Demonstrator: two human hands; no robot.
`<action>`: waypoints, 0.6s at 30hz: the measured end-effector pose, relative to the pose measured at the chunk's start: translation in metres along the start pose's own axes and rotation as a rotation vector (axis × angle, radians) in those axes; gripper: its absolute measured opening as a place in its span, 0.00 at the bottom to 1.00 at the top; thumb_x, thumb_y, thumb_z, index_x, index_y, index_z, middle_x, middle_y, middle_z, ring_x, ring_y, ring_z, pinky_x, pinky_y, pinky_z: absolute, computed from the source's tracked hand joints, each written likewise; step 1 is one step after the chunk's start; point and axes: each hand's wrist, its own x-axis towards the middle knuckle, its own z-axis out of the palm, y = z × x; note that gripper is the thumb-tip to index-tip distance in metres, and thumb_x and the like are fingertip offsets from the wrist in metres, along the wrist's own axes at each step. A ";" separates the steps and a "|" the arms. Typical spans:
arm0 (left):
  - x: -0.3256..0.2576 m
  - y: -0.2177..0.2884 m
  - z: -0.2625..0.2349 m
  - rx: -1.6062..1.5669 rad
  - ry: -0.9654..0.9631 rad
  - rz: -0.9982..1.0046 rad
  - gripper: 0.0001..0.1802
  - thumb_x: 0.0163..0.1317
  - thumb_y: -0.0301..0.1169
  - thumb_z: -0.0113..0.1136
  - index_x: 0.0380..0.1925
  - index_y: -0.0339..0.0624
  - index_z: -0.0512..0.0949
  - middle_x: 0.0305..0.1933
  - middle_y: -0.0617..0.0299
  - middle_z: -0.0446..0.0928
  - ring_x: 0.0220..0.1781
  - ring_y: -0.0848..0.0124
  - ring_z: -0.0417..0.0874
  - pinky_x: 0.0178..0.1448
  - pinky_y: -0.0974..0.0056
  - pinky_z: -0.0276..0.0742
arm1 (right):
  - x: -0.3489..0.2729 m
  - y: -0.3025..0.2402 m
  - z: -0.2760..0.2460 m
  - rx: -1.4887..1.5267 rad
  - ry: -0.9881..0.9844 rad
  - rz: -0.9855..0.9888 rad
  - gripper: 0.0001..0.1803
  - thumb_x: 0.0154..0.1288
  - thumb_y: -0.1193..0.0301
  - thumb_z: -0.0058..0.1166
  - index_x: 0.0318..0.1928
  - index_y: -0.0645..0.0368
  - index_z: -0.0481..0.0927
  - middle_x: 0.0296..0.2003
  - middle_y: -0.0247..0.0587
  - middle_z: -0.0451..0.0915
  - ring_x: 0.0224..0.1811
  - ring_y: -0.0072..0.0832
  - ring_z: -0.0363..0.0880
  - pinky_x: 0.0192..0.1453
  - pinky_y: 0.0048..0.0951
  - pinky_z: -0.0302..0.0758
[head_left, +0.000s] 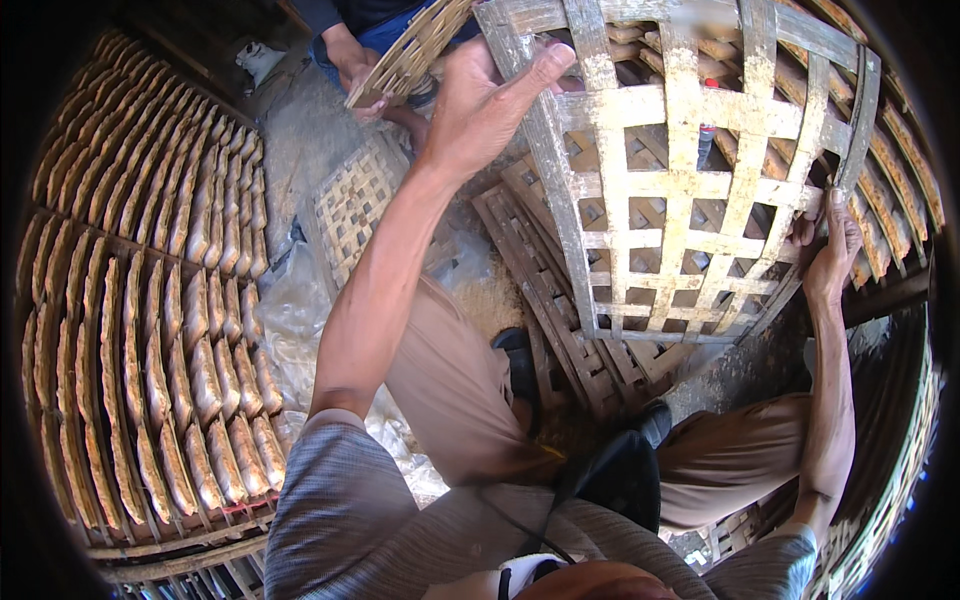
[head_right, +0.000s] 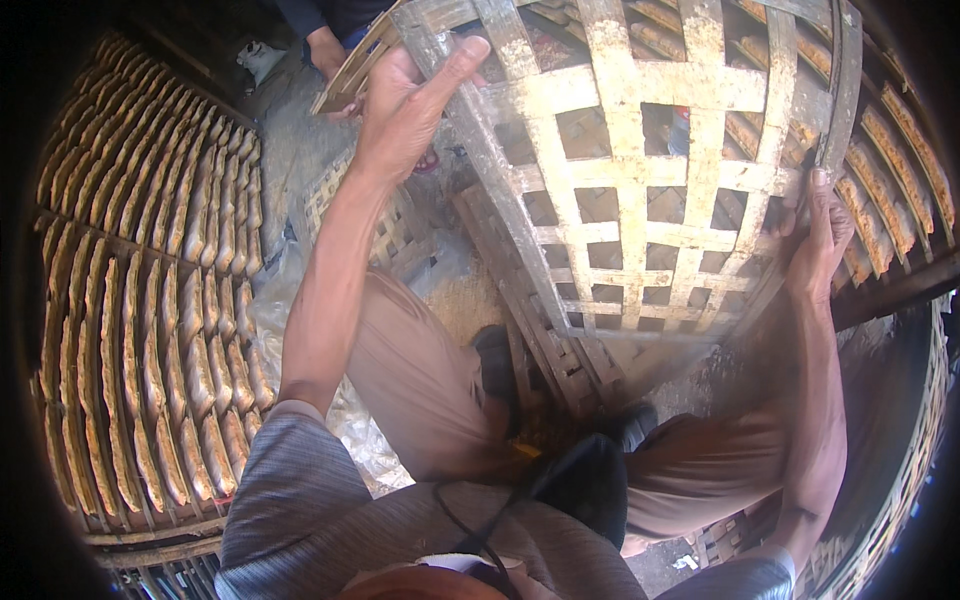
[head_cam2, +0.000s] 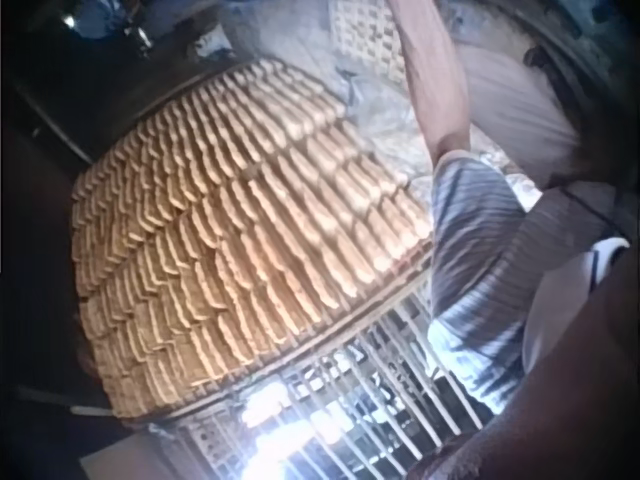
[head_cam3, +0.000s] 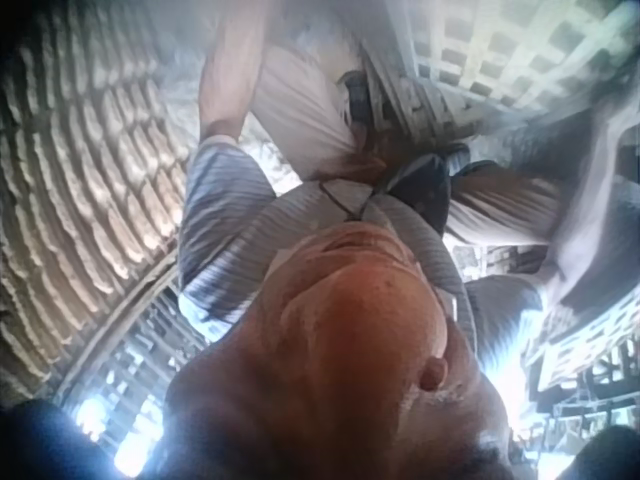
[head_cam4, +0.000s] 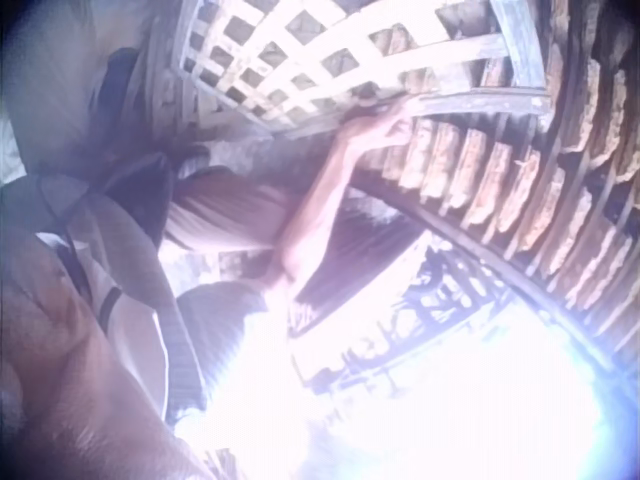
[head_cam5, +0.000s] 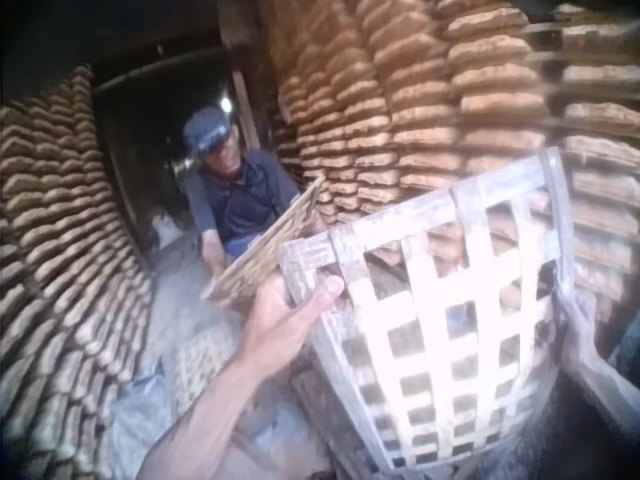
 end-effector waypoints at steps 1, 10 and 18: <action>-0.002 -0.004 -0.003 0.014 -0.066 -0.066 0.21 0.67 0.43 0.71 0.45 0.34 0.83 0.36 0.59 0.86 0.36 0.78 0.85 0.41 0.70 0.79 | 0.001 -0.001 0.002 -0.016 0.004 0.007 0.19 0.79 0.58 0.56 0.35 0.60 0.83 0.24 0.33 0.77 0.21 0.19 0.71 0.25 0.25 0.71; -0.013 -0.021 0.003 -0.206 -0.225 -0.275 0.22 0.64 0.43 0.74 0.49 0.36 0.86 0.42 0.58 0.88 0.41 0.74 0.87 0.45 0.68 0.82 | -0.004 0.000 0.001 0.067 0.059 0.085 0.18 0.78 0.58 0.58 0.38 0.60 0.84 0.27 0.34 0.78 0.23 0.19 0.72 0.27 0.26 0.71; -0.013 -0.042 -0.002 0.301 -0.289 -0.272 0.17 0.66 0.40 0.72 0.44 0.37 0.86 0.38 0.61 0.87 0.38 0.79 0.84 0.42 0.69 0.78 | -0.006 -0.009 0.008 0.021 0.028 0.071 0.18 0.77 0.58 0.59 0.37 0.61 0.85 0.27 0.35 0.79 0.23 0.20 0.72 0.28 0.26 0.70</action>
